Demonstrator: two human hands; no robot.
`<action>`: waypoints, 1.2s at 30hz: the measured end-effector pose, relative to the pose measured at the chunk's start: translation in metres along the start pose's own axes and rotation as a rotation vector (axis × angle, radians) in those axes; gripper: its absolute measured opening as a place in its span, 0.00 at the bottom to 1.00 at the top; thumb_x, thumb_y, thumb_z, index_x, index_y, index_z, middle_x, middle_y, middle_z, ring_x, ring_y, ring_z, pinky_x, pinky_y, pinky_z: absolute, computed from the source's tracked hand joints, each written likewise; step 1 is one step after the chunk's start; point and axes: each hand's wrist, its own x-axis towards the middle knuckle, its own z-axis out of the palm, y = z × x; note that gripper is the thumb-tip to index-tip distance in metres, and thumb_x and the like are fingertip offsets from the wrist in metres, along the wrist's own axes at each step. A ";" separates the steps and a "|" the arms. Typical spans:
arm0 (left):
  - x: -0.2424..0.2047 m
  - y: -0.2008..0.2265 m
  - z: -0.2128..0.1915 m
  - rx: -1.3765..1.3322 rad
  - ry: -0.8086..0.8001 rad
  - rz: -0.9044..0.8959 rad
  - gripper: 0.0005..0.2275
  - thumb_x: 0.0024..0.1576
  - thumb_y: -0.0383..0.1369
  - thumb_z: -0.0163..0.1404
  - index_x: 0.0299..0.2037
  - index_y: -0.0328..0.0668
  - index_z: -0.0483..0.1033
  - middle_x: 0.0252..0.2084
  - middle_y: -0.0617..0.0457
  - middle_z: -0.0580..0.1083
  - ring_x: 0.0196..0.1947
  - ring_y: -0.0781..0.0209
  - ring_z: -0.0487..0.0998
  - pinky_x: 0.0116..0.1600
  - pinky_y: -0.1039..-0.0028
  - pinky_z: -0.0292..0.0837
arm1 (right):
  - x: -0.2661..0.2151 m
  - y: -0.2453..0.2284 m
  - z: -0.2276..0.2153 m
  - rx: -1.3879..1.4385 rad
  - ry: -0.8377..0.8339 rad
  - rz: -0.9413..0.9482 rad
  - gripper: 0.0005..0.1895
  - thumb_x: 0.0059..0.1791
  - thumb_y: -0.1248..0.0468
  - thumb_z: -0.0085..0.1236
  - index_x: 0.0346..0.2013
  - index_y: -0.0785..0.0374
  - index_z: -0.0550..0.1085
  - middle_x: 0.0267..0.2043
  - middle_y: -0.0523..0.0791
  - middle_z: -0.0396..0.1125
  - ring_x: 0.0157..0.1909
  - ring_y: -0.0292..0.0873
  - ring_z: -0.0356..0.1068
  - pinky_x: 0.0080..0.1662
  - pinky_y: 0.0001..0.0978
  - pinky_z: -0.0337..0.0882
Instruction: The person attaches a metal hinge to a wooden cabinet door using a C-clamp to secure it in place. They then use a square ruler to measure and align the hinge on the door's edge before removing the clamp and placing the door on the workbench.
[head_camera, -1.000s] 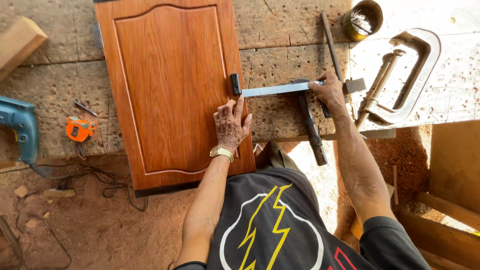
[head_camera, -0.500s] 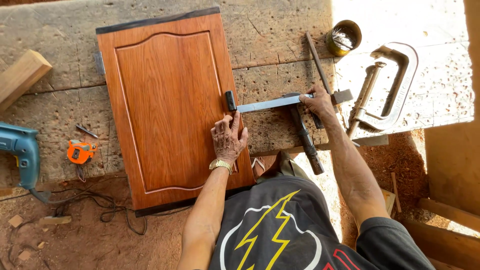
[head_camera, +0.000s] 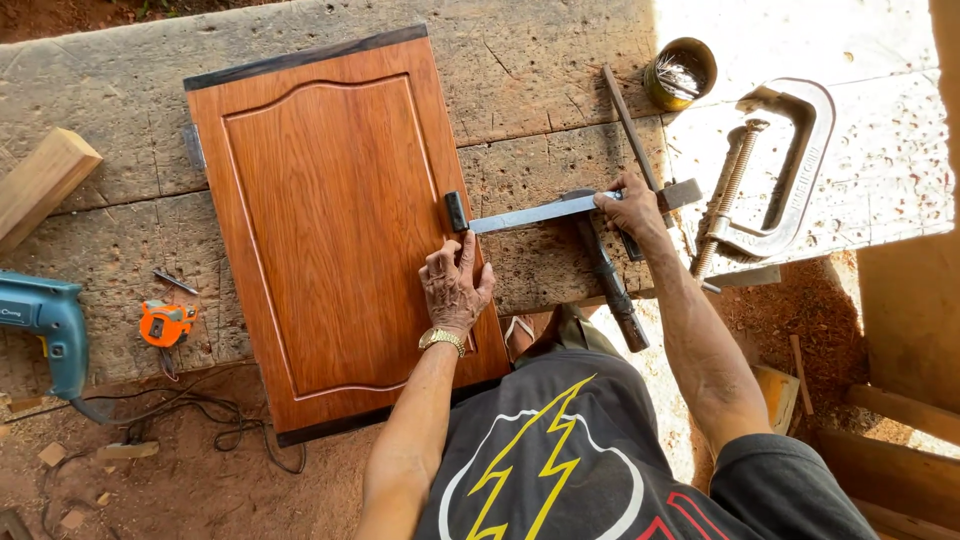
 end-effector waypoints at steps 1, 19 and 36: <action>0.002 0.000 -0.001 0.000 -0.005 -0.002 0.30 0.57 0.46 0.54 0.71 0.47 0.66 0.53 0.50 0.64 0.53 0.50 0.64 0.56 0.55 0.61 | 0.002 0.000 0.000 -0.001 -0.003 0.004 0.14 0.51 0.60 0.62 0.46 0.62 0.69 0.29 0.46 0.72 0.23 0.35 0.68 0.23 0.24 0.69; 0.001 -0.001 0.000 0.011 -0.024 -0.010 0.31 0.58 0.46 0.53 0.72 0.47 0.63 0.53 0.49 0.63 0.54 0.50 0.64 0.56 0.54 0.60 | -0.008 -0.009 -0.001 0.003 -0.004 0.001 0.13 0.52 0.62 0.61 0.44 0.63 0.67 0.28 0.46 0.69 0.23 0.35 0.68 0.22 0.25 0.69; 0.001 0.001 -0.001 0.006 0.007 -0.009 0.31 0.58 0.45 0.54 0.72 0.49 0.64 0.53 0.51 0.63 0.54 0.51 0.65 0.56 0.55 0.61 | -0.006 -0.005 0.002 0.018 0.029 0.009 0.13 0.51 0.61 0.63 0.44 0.61 0.69 0.26 0.45 0.70 0.22 0.33 0.68 0.21 0.23 0.69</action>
